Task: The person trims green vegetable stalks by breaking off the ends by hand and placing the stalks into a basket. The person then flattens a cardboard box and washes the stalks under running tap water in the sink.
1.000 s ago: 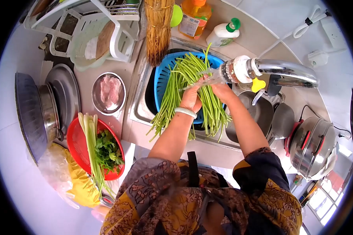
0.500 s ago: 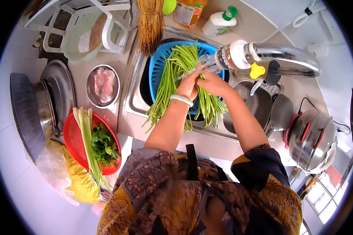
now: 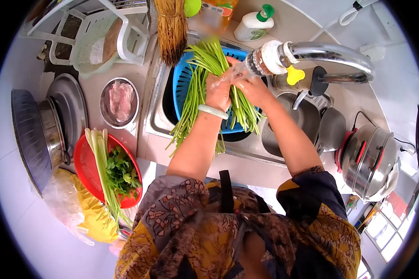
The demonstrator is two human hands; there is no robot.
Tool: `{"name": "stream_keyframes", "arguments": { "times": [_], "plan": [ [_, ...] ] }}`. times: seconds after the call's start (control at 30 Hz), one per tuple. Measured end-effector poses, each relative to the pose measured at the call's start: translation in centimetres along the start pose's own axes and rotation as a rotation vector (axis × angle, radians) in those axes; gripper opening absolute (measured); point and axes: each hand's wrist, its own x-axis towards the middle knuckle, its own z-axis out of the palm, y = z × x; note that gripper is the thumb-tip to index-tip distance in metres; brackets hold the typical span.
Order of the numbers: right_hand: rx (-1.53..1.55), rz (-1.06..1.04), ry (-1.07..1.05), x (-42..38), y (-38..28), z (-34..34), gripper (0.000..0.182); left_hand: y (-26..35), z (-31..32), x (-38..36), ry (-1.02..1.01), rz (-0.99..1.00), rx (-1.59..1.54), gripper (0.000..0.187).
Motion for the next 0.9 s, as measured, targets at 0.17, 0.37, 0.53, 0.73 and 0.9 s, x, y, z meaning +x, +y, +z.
{"name": "stream_keyframes", "arguments": {
  "times": [0.17, 0.37, 0.53, 0.73, 0.9],
  "plan": [
    [-0.062, -0.065, -0.014, 0.6, -2.0, -0.2, 0.048, 0.7, 0.6, 0.2, 0.051, 0.144, 0.145, 0.035],
    [0.052, -0.111, -0.073, 0.8, -3.9, -1.0, 0.046, 2.4, 2.1, -0.2, 0.029, 0.252, 0.136, 0.033],
    [0.014, -0.17, 0.097, 0.0, -0.4, -0.7, 0.043, 2.6, 3.7, -1.1, 0.053, 0.355, 0.191, 0.032],
    [0.141, 0.126, 0.473, -3.9, 2.7, 3.7, 0.053, -1.6, 1.4, -0.1, 0.081, 0.57, 0.532, 0.039],
    [0.178, 0.024, 0.489, -3.1, 6.5, 1.5, 0.045, -3.1, 3.4, -0.5, 0.057, 0.585, 0.463, 0.034]
  ]
}}
